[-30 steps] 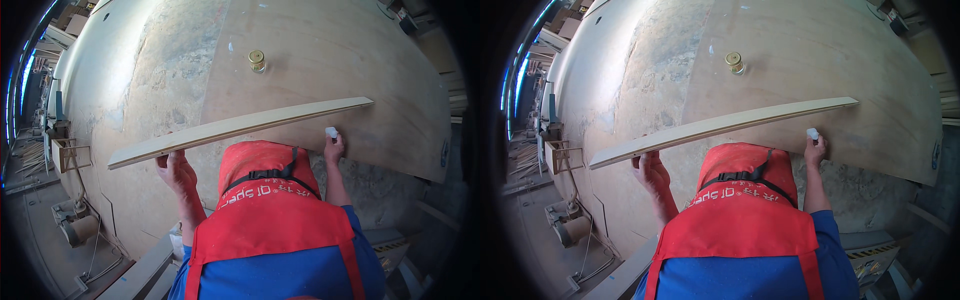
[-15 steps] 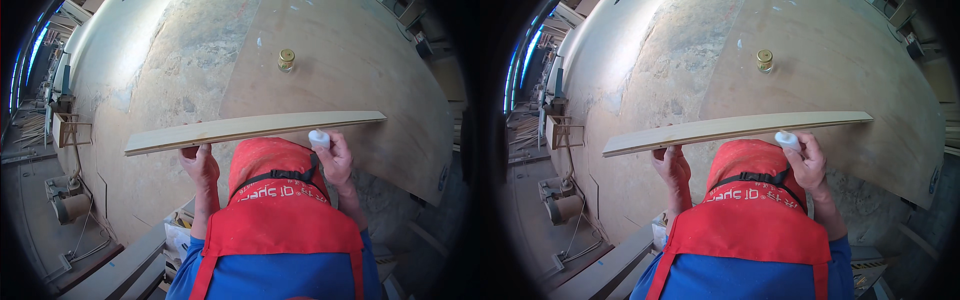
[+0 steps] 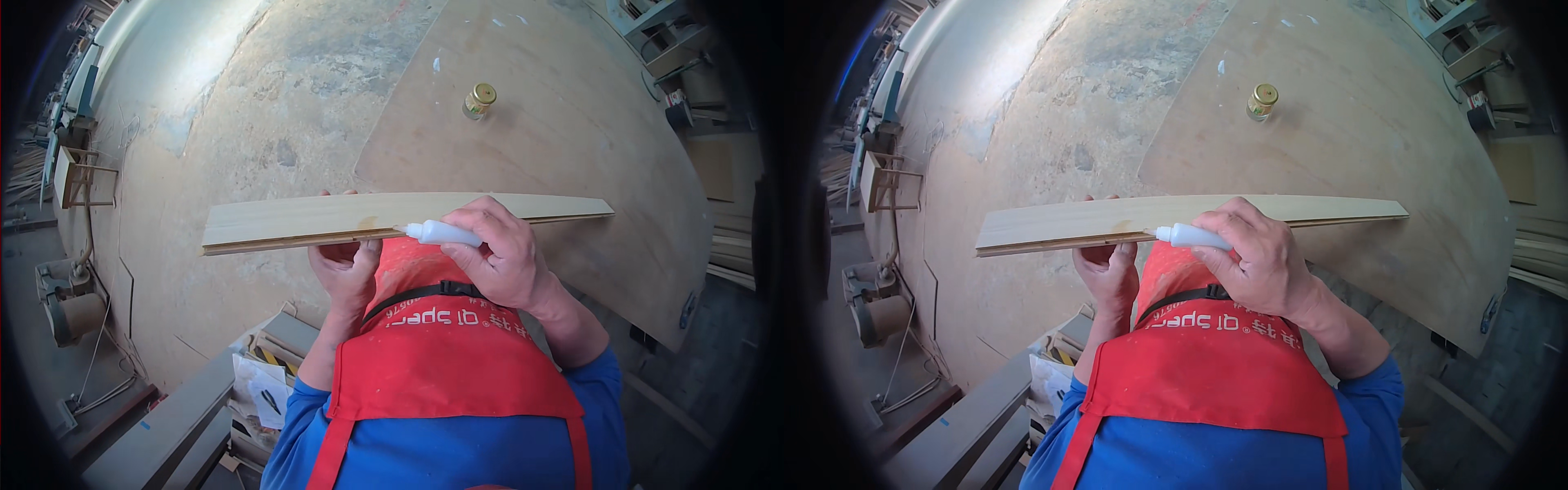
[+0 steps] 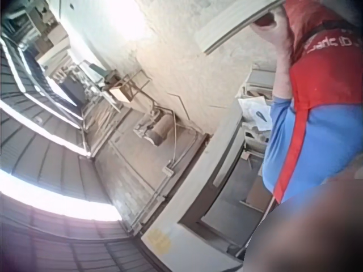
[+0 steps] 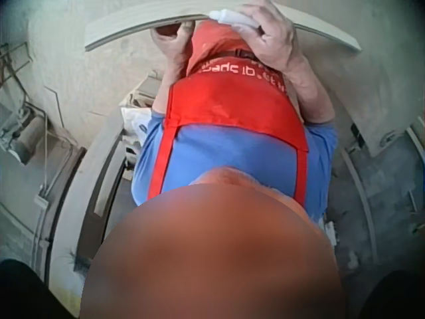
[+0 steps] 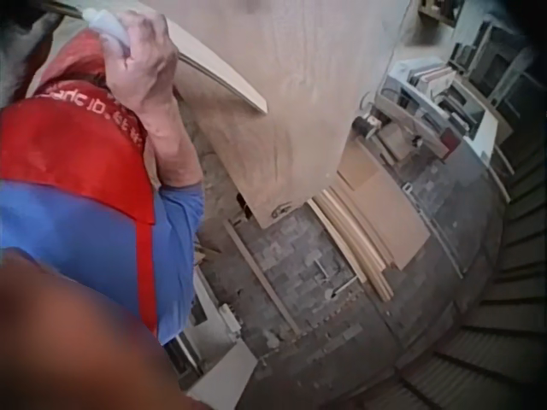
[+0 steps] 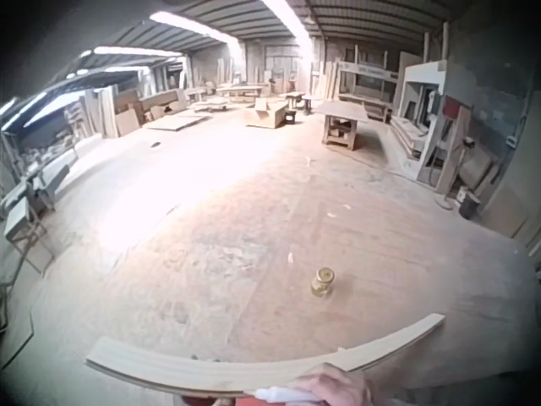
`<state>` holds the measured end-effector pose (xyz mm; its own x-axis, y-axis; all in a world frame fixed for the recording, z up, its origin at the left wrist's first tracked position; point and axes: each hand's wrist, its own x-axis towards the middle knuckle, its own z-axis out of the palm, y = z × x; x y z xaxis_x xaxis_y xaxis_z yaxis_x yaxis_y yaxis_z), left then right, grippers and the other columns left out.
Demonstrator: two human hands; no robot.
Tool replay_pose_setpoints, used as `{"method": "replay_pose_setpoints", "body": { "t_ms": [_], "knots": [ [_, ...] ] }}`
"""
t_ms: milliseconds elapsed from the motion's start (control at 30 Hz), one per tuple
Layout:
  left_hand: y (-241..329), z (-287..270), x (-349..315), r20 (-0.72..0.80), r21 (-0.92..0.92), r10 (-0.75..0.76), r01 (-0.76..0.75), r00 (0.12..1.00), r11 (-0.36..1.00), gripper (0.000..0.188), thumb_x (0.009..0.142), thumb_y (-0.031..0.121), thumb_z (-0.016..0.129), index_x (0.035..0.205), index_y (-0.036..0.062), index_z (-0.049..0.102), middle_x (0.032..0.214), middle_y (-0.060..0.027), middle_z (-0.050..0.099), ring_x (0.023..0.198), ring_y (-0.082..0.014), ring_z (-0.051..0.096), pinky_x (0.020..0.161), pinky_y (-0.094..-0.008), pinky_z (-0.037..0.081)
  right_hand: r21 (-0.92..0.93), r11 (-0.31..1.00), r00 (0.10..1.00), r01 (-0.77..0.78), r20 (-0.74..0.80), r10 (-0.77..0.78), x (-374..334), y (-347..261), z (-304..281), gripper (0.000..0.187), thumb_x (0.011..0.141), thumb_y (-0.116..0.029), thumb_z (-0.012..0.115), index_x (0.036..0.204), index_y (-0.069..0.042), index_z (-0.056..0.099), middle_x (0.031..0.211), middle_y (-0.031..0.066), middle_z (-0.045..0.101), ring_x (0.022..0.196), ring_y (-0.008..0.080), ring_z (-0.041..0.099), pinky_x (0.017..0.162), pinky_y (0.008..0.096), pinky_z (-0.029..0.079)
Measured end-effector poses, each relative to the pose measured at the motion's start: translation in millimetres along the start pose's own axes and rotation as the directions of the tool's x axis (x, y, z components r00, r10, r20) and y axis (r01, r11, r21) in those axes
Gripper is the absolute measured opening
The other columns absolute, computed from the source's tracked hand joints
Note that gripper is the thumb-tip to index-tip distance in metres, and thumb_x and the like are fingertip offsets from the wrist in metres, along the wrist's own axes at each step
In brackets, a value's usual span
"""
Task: Apply glue to the edge of a wooden plank.
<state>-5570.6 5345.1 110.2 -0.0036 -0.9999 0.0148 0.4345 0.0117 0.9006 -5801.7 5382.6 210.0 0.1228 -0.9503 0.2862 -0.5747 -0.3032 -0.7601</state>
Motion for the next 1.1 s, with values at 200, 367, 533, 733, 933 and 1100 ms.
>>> {"method": "replay_pose_setpoints", "body": {
  "t_ms": [200, 367, 533, 733, 933, 1100],
  "knots": [
    [-2.7, -4.9, -3.4, 0.054, 0.031, 0.033, -0.034, 0.998, 0.999, 0.092, 0.089, -0.012, 0.073, 0.166, 0.0019, 0.024, 0.155, -0.0225, 0.052, 0.136, -0.0308, 0.061, 0.110, -0.0438, 0.055, -0.071, 0.997, 0.996, 0.005, 0.094, 0.002, 12.9, -17.8, -4.6, 0.028, 0.086, -0.006, 0.082, 0.111, -0.004, 0.070, 0.096, 0.0143, 0.067, 0.078, 0.0325, 0.070, 0.065, 0.0406, 0.057],
    [-2.2, -1.3, -3.4, 0.073, -0.041, 0.066, -0.063, 0.995, 0.997, 0.088, 0.091, 0.000, 0.080, 0.164, 0.0018, 0.030, 0.151, -0.0202, 0.057, 0.139, -0.0334, 0.060, 0.116, -0.0480, 0.050, -0.155, 0.987, 0.987, 0.034, 0.162, -0.008, 20.8, -30.7, -8.6, 0.029, 0.084, -0.006, 0.083, 0.109, -0.004, 0.070, 0.093, 0.0128, 0.065, 0.075, 0.0316, 0.069, 0.063, 0.0414, 0.056],
    [-2.8, -3.3, -4.2, 0.104, -0.023, 0.094, -0.092, 0.990, 0.996, 0.089, 0.091, -0.002, 0.080, 0.164, 0.0026, 0.029, 0.152, -0.0201, 0.056, 0.140, -0.0351, 0.059, 0.115, -0.0481, 0.051, -0.204, 0.975, 0.983, 0.090, 0.177, -0.054, 25.3, -39.9, -10.4, 0.029, 0.083, -0.006, 0.083, 0.108, -0.003, 0.069, 0.090, 0.0122, 0.064, 0.073, 0.0307, 0.068, 0.062, 0.0417, 0.055],
    [-3.8, -3.1, -3.5, 0.092, -0.016, 0.083, -0.082, 0.992, 0.997, 0.088, 0.091, -0.004, 0.078, 0.164, 0.0026, 0.029, 0.152, -0.0204, 0.056, 0.140, -0.0351, 0.059, 0.114, -0.0471, 0.052, -0.250, 0.960, 0.977, 0.124, 0.198, -0.074, 27.2, -38.4, -13.4, 0.030, 0.081, -0.004, 0.083, 0.107, -0.003, 0.069, 0.090, 0.0123, 0.063, 0.074, 0.0305, 0.068, 0.062, 0.0420, 0.054],
    [-0.1, -3.5, -3.8, 0.078, -0.015, 0.026, -0.025, 0.997, 1.000, 0.094, 0.087, -0.011, 0.076, 0.165, 0.0010, 0.024, 0.153, -0.0220, 0.052, 0.139, -0.0310, 0.058, 0.117, -0.0469, 0.050, -0.278, 0.950, 0.978, 0.142, 0.186, -0.092, 22.0, -30.7, -22.4, 0.032, 0.077, -0.001, 0.083, 0.106, -0.003, 0.069, 0.090, 0.0119, 0.064, 0.076, 0.0305, 0.067, 0.063, 0.0420, 0.054],
    [-0.3, -4.7, -0.6, 0.065, -0.001, 0.034, -0.034, 0.997, 0.999, 0.092, 0.088, -0.011, 0.077, 0.165, 0.0007, 0.026, 0.154, -0.0225, 0.052, 0.138, -0.0301, 0.059, 0.116, -0.0466, 0.050, -0.312, 0.937, 0.979, 0.154, 0.178, -0.102, 15.6, -22.1, -32.0, 0.032, 0.077, -0.001, 0.083, 0.106, -0.003, 0.069, 0.090, 0.0111, 0.064, 0.076, 0.0302, 0.067, 0.062, 0.0416, 0.054]
  ]
}}
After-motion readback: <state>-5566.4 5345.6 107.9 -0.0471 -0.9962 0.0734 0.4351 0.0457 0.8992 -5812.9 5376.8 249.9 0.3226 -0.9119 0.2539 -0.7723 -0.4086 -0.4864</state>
